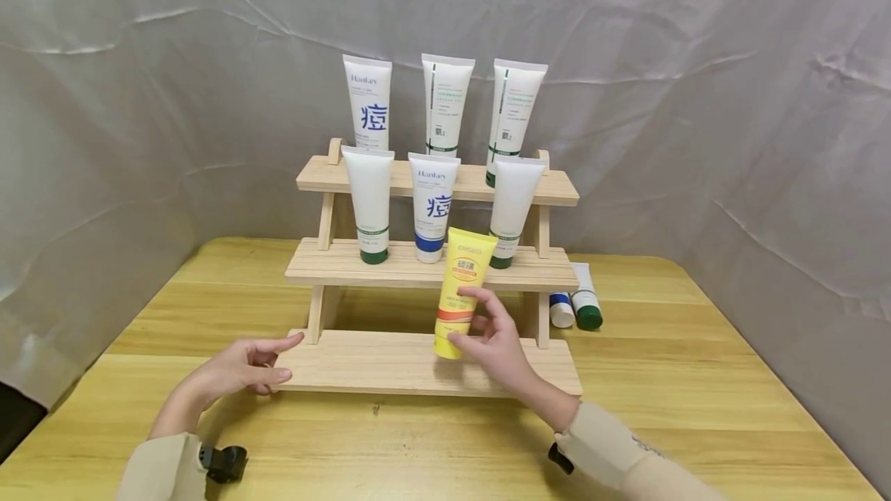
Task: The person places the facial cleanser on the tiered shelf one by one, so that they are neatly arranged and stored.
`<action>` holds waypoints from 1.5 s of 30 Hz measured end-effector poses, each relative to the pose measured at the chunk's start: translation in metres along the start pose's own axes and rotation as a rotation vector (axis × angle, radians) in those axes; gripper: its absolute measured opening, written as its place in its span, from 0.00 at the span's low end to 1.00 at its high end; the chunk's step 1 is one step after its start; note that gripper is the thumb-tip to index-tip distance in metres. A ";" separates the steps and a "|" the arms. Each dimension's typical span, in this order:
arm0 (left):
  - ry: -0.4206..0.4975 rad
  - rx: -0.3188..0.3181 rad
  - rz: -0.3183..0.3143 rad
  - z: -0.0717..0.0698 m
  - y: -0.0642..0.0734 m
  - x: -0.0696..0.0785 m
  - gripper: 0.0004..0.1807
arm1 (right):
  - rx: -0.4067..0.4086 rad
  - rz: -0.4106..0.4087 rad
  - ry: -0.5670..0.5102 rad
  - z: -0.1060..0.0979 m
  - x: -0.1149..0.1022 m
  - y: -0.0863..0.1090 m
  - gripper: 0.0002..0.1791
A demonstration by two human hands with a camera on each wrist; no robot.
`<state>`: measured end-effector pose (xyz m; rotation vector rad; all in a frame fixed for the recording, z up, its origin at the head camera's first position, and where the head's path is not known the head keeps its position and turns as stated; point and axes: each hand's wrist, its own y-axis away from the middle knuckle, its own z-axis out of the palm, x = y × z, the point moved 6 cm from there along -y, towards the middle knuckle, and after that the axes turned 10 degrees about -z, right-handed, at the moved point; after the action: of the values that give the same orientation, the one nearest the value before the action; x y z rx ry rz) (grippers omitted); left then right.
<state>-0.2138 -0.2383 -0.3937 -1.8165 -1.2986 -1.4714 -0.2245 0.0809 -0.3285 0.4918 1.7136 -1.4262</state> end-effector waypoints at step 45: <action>0.007 0.018 -0.053 -0.001 0.000 -0.002 0.34 | -0.211 -0.004 0.256 0.118 -0.003 -0.027 0.15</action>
<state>-0.2143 -0.2396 -0.3948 -1.7765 -1.3620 -1.4878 -0.2020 -0.0367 -0.3107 0.5729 2.0441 -1.2069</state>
